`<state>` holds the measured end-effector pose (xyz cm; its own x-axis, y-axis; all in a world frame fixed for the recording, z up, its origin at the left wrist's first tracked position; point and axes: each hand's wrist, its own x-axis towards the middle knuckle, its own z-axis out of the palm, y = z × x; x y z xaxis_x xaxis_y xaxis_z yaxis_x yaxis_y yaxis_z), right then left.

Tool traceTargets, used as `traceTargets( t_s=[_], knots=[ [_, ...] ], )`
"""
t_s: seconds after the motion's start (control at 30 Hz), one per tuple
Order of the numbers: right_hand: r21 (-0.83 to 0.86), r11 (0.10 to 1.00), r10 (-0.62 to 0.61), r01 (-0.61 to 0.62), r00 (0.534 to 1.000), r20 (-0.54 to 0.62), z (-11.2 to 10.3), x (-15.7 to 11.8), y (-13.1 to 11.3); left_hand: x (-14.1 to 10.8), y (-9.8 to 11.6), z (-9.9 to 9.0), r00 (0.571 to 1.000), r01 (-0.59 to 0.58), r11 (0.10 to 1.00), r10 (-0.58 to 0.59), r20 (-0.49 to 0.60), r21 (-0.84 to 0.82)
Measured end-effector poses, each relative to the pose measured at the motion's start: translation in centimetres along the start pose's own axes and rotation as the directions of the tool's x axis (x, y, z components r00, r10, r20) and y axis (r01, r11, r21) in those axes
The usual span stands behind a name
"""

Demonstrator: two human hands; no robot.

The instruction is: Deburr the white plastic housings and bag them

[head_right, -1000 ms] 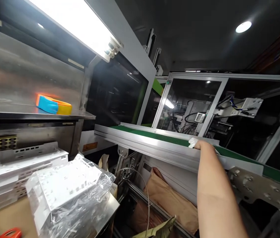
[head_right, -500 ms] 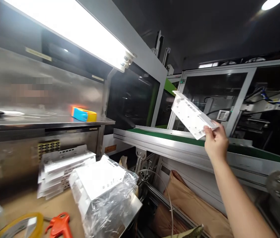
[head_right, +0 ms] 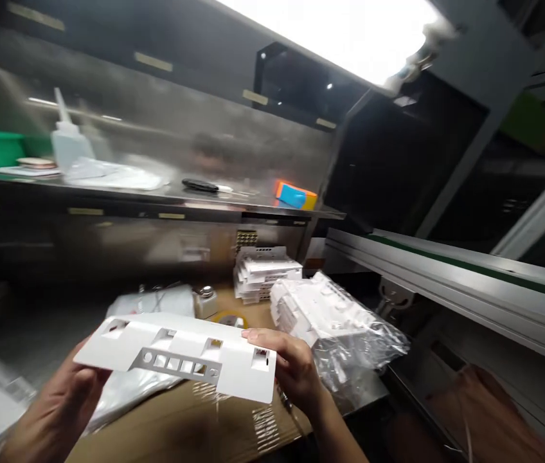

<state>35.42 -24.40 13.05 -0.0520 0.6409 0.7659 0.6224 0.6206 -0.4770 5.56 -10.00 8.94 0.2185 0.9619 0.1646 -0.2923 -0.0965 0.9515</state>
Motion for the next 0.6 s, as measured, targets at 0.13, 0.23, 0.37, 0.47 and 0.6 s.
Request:
traceTargets(
  t_s=[0.13, 0.23, 0.37, 0.47, 0.6],
  knots=[
    [0.148, 0.987, 0.072, -0.068, 0.997, -0.017, 5.3, -0.7, 0.6, -1.4, 0.3, -2.3, 0.999, 0.035, 0.994, -0.035, -0.001, -0.103],
    [0.209, 0.972, 0.106, -0.104, 0.994, 0.001, 7.4, -0.9, 0.4, -2.2, 1.4, -2.7, 0.992, 0.041, 0.991, -0.056, -0.111, -0.130],
    [0.289, 0.947, 0.143, -0.137, 0.990, 0.002, 8.6, -1.5, 0.1, -2.6, 2.2, -3.0, 0.916, 0.107, 0.980, -0.163, -0.366, -0.167],
    [0.320, 0.935, 0.157, -0.151, 0.988, 0.010, 8.6, -1.8, 0.2, -2.9, 2.5, -3.1, 0.941, 0.077, 0.984, -0.124, -0.315, -0.158],
    [0.341, 0.931, 0.128, -0.130, 0.991, 0.027, 8.1, -1.8, 0.4, -3.5, 3.1, -2.3, 0.951, 0.058, 0.986, -0.102, -0.291, -0.155]
  ],
)
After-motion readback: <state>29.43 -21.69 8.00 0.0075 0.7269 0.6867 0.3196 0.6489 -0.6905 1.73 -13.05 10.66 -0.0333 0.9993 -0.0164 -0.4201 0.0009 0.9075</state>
